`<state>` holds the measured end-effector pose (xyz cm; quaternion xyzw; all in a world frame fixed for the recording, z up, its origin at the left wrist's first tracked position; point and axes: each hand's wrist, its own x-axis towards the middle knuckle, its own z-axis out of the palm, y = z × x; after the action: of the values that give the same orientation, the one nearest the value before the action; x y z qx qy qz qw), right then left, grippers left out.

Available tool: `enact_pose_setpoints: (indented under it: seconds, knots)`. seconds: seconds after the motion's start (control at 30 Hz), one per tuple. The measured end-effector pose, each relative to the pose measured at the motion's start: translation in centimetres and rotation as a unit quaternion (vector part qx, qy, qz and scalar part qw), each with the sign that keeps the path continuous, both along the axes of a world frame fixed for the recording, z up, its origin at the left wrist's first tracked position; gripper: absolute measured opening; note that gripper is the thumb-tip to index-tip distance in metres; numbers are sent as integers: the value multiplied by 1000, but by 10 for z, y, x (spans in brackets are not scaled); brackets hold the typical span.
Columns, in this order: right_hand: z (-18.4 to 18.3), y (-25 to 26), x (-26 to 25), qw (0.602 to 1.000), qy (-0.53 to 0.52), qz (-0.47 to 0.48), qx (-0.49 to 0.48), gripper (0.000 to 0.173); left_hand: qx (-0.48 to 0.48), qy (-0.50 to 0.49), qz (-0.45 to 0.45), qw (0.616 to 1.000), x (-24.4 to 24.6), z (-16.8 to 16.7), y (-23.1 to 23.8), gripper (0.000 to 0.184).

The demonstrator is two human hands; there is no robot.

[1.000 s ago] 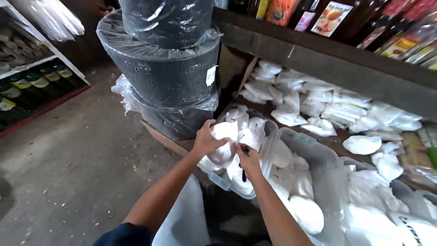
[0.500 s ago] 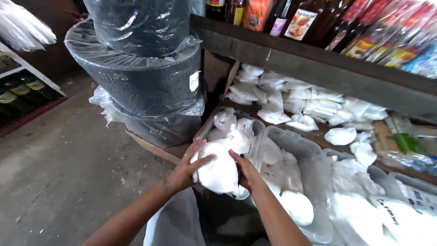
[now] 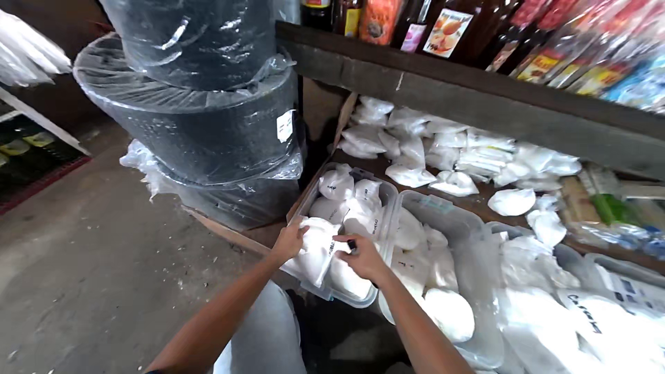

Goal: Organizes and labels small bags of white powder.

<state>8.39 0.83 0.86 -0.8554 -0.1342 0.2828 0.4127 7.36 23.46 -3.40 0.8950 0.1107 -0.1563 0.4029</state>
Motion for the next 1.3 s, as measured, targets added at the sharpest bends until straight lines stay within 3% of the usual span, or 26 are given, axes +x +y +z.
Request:
enact_pose_setpoints:
  seconds: [0.1, 0.17, 0.23, 0.3, 0.4, 0.5, 0.57, 0.63, 0.7, 0.8, 0.87, 0.93, 1.0, 1.07, 1.17, 1.23, 1.3]
  knots:
    - [-14, 24, 0, 987, -56, 109, -103, 74, 60, -35, -9, 998, 0, -2, -2, 42]
    - [-16, 46, -3, 975, -52, 133, -172, 88, 114, -126, -26, 985, -7, -12, 0, 35]
    - [-17, 65, -5, 967, -56, 140, -205, 88, 171, -286, -73, 940, -9, -26, 10, 29]
    - [-18, 78, -3, 959, -66, 155, -228, 84, 158, -353, -106, 916, -2, -31, 14, 35]
    - [-17, 84, 0, 946, -75, 184, -256, 65, 72, -269, -162, 947, 7, -40, 11, 68]
    - [-18, 70, 1, 945, -71, 205, -243, 54, 75, -262, -201, 941, 0, -53, 5, 86]
    - [-26, 53, 0, 960, -54, 201, -189, 64, 93, -266, -219, 934, -13, -57, 3, 97]
    - [-33, 46, -3, 965, -43, 204, -159, 85, 86, -246, -233, 937, -14, -56, 8, 110]
    - [-34, 51, -7, 968, -43, 183, -167, 88, 61, -217, -239, 945, -5, -58, 11, 106]
    - [-35, 68, -9, 967, -50, 148, -201, 89, 7, -82, -196, 977, 22, -38, 2, 72]
    - [-33, 67, -9, 968, -44, 156, -193, 88, 39, 54, -136, 988, 43, -13, -17, 77]
    - [-27, 56, -9, 966, -30, 182, -179, 80, 93, 96, -98, 986, 48, -5, -36, 83]
    - [-16, 44, -17, 959, -41, 197, -202, 66, 126, 50, -105, 985, 38, -14, -40, 77]
    - [-7, 31, -25, 956, -56, 189, -216, 56, 163, -4, -178, 970, 25, -22, -33, 66]
    - [1, -2, 6, 975, -63, 80, -197, 37, 236, 5, -240, 942, 21, -19, -34, 66]
    - [-1, -21, 52, 968, -101, 23, -227, 39, 271, -15, -253, 929, 19, -17, -47, 72]
    - [-16, -29, 94, 954, -120, 31, -272, 46, 260, -60, -272, 925, 17, -25, -54, 76]
